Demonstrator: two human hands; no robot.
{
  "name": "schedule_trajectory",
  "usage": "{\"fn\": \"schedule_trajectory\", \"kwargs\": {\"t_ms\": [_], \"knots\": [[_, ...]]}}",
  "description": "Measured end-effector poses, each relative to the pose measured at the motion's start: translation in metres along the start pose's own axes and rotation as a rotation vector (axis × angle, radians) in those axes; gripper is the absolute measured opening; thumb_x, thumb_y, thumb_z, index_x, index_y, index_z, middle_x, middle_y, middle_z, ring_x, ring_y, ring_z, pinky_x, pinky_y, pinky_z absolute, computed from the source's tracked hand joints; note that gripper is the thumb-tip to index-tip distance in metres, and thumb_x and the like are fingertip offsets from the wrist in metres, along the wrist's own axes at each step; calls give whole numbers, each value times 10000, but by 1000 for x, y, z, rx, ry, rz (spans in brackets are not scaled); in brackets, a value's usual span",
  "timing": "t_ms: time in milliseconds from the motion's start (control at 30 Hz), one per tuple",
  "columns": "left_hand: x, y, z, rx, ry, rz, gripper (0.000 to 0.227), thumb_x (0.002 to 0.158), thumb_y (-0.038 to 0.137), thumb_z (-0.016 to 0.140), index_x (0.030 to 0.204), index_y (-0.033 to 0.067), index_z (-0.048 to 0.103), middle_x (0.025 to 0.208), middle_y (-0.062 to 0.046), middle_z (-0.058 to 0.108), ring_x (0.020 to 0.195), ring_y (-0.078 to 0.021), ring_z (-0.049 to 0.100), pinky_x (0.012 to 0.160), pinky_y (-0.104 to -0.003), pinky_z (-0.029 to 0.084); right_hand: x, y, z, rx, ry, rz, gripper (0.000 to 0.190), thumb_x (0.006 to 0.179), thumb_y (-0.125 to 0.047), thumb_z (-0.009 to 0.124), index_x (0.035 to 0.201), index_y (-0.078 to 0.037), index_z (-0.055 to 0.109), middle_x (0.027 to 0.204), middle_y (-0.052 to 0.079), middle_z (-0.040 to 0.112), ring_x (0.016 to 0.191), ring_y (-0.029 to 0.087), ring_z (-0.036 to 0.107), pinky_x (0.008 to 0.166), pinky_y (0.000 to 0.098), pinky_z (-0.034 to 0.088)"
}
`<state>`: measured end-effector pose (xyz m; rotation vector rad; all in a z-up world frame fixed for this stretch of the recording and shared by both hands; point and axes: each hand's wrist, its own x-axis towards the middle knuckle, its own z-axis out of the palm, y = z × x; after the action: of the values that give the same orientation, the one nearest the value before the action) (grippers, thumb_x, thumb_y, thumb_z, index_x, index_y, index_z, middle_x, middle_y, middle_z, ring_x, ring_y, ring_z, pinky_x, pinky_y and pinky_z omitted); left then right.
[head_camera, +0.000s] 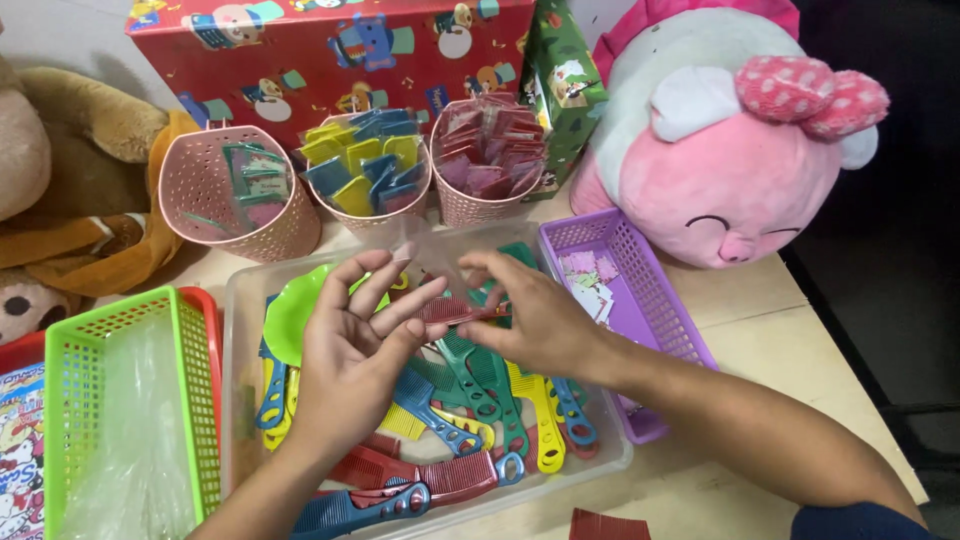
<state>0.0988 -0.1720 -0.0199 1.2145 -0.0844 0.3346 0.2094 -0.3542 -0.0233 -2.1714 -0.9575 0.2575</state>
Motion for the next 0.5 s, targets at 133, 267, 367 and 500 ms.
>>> {"fn": "schedule_trajectory", "kwargs": {"t_ms": [133, 267, 367, 500], "knots": [[-2, 10, -6, -58, -14, -24, 482, 881, -66, 650, 1284, 55, 415, 1535, -274, 489, 1269, -416, 651, 909, -442, 647, -1, 3, 4, 59, 120, -125, 48, 906, -157, 691, 953, -155, 685, 923, -5, 679, 764, 119, 660, 642, 277, 540], [-3, 12, -10, -105, -50, -40, 460, 891, -39, 640, 1288, 47, 424, 1534, -289, 490, 1279, -443, 638, 908, -453, 643, -10, -4, 3, -37, 107, -103, 692, 725, -390, 901, 1251, -136, 532, 1179, 45, 618, 981, 171, 673, 710, 335, 566], [-1, 11, -5, -139, -71, -56, 461, 883, -34, 642, 1286, 42, 433, 1527, -289, 502, 1282, -452, 636, 893, -446, 644, -10, -2, 10, -140, 120, -112, 865, 708, -464, 898, 1344, -116, 427, 1284, 84, 624, 1049, 226, 694, 749, 422, 587], [-1, 3, -8, -313, -118, -118, 553, 866, -7, 705, 1347, 18, 433, 1545, -277, 485, 1302, -478, 604, 890, -436, 626, -10, 7, 18, -91, 216, -165, 507, 913, -253, 704, 1307, -90, 431, 1198, 122, 671, 910, 242, 752, 609, 384, 610]]}}
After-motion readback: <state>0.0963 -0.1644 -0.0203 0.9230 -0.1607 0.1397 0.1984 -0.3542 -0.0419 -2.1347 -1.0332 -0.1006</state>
